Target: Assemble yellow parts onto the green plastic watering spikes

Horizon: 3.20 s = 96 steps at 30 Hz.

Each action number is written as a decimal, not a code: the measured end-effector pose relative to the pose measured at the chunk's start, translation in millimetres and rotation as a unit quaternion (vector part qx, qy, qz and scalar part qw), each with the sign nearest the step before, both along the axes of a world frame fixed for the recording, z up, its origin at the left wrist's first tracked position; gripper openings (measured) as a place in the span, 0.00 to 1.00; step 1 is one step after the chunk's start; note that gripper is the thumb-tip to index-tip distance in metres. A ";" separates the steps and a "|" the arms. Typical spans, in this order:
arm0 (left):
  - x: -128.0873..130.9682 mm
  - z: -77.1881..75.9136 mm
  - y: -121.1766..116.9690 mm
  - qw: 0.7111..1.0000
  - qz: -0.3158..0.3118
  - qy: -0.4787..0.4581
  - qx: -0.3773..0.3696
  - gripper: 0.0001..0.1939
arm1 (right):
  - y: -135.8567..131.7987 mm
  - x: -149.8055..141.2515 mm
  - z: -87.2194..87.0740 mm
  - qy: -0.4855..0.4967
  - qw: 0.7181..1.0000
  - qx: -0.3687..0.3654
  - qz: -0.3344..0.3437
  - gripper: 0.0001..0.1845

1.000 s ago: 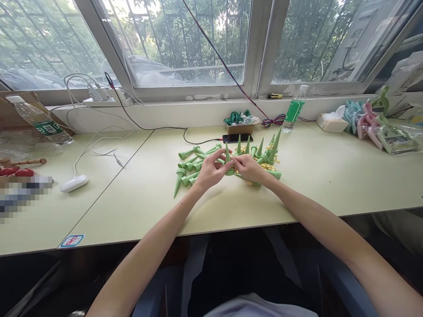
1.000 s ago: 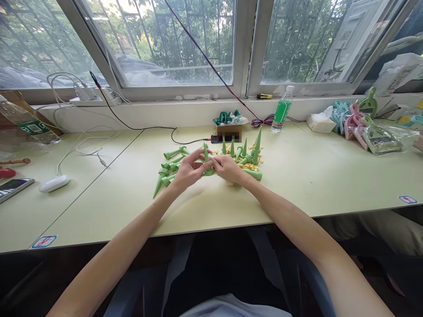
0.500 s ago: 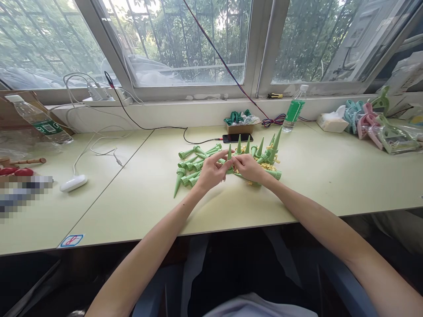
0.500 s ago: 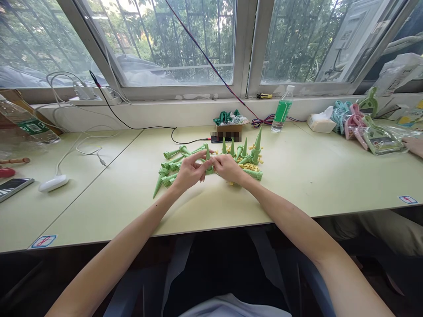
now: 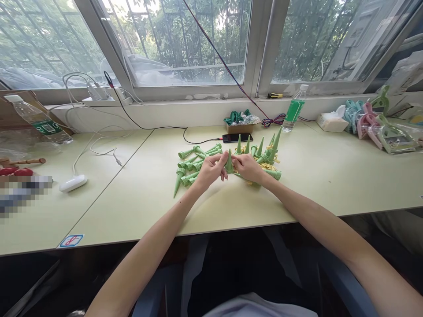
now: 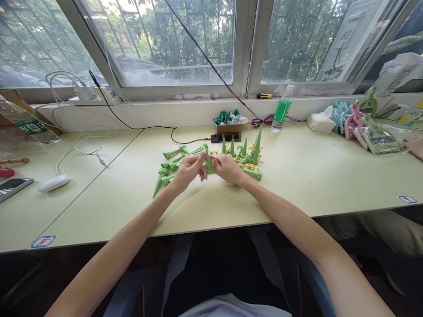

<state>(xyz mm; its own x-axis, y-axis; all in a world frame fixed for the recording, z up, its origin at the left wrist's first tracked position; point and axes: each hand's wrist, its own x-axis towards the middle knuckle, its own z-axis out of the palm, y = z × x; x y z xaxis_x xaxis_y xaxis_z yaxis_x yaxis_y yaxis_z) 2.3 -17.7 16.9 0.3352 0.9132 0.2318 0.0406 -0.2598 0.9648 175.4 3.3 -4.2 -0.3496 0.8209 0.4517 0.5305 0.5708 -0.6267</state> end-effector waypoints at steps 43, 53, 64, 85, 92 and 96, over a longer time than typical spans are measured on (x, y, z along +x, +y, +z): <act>0.7 0.5 -0.5 0.998 0.028 -0.005 -0.049 0.25 | -0.9 -0.2 -0.7 -0.061 0.997 -0.003 -0.053 0.21; 0.3 0.2 -1.6 0.997 0.011 0.056 -0.059 0.27 | 0.9 0.1 -2.4 -0.066 0.996 -0.024 -0.048 0.21; 0.5 -1.2 -1.3 0.999 0.010 0.038 -0.028 0.27 | -2.6 1.2 4.9 -0.023 0.999 -0.016 -0.029 0.18; 2.4 -4.9 -5.2 0.984 0.043 0.101 0.141 0.36 | -2.1 1.6 9.9 0.082 0.993 -0.005 -0.084 0.30; 1.7 -5.7 -2.7 0.979 0.041 0.124 0.155 0.37 | -2.6 1.6 9.9 0.100 0.992 -0.008 -0.082 0.30; 2.4 -4.1 -3.9 0.980 0.034 0.122 0.153 0.37 | -3.0 1.7 8.5 0.105 0.991 -0.016 -0.078 0.31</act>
